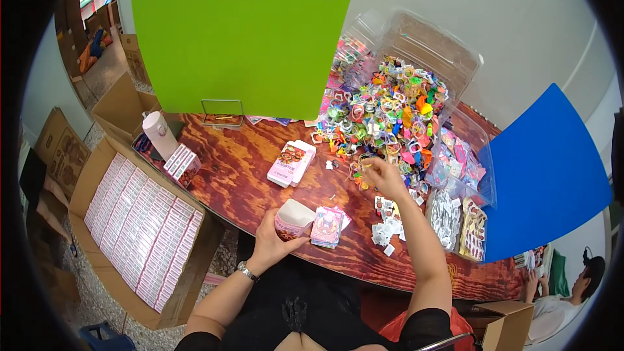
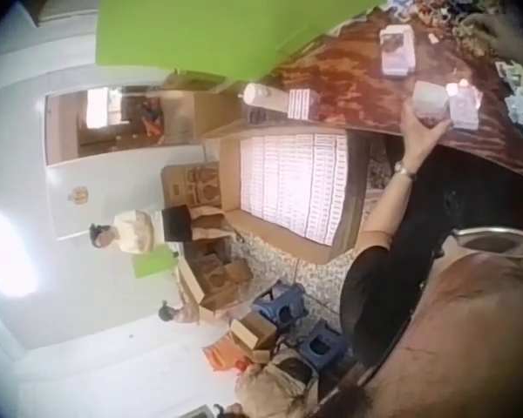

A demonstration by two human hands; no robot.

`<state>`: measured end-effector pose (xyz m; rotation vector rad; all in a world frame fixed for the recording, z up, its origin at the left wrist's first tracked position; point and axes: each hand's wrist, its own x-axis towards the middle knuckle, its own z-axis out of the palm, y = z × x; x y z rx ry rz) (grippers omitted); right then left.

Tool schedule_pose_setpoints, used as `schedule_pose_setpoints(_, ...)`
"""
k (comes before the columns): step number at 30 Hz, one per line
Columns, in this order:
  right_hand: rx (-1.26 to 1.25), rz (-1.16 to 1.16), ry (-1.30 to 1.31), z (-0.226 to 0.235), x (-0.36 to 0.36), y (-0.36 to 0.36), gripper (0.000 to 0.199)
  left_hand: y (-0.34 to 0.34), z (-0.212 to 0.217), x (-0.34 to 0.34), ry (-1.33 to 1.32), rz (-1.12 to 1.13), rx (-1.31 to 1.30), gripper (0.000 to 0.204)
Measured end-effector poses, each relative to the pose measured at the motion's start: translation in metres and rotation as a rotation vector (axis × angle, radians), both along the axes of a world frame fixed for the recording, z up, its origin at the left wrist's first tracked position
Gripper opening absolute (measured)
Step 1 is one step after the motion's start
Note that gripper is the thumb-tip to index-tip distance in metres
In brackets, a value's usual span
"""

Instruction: Packing small toy figurines into pink plastic boxes at a workstation.

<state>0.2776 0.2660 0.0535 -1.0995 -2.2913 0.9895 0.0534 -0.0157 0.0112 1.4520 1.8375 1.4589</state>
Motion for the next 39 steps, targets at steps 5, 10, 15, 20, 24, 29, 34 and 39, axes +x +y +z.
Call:
schedule_pose_setpoints(5, -0.162, 0.067, 0.224, -0.004, 0.004, 0.010, 0.028, -0.002, 0.002, -0.007, -0.006, 0.017, -0.046, 0.082)
schedule_pose_setpoints(10, -0.209, 0.115, 0.190, 0.009, -0.007, -0.008, 0.026, 0.004, -0.002, -0.008, -0.031, 0.016, -0.034, 0.081)
schedule_pose_setpoints(15, -0.247, 0.213, 0.210, 0.046, -0.025, -0.037, 0.026, 0.013, -0.006, -0.011, -0.026, 0.022, -0.095, 0.080)
schedule_pose_setpoints(20, -0.257, 0.345, 0.226, 0.089, -0.053, -0.075, 0.023, 0.023, -0.020, -0.016, 0.054, 0.046, -0.105, 0.078)
schedule_pose_setpoints(24, -0.172, 0.518, 0.223, 0.096, -0.072, -0.095, 0.023, 0.023, -0.016, -0.018, 0.062, 0.018, -0.157, 0.074)
schedule_pose_setpoints(29, -0.038, 0.600, 0.113, 0.078, -0.090, -0.099, 0.026, 0.015, -0.008, -0.019, 0.107, -0.071, -0.097, 0.073)
schedule_pose_setpoints(34, 0.110, 0.561, 0.040, 0.077, -0.092, -0.108, 0.024, 0.011, -0.011, -0.017, 0.164, -0.037, -0.014, 0.075)
schedule_pose_setpoints(39, -0.014, 0.475, 0.186, 0.078, -0.072, -0.103, 0.022, 0.006, -0.023, -0.033, 0.098, 0.105, -0.092, 0.079)
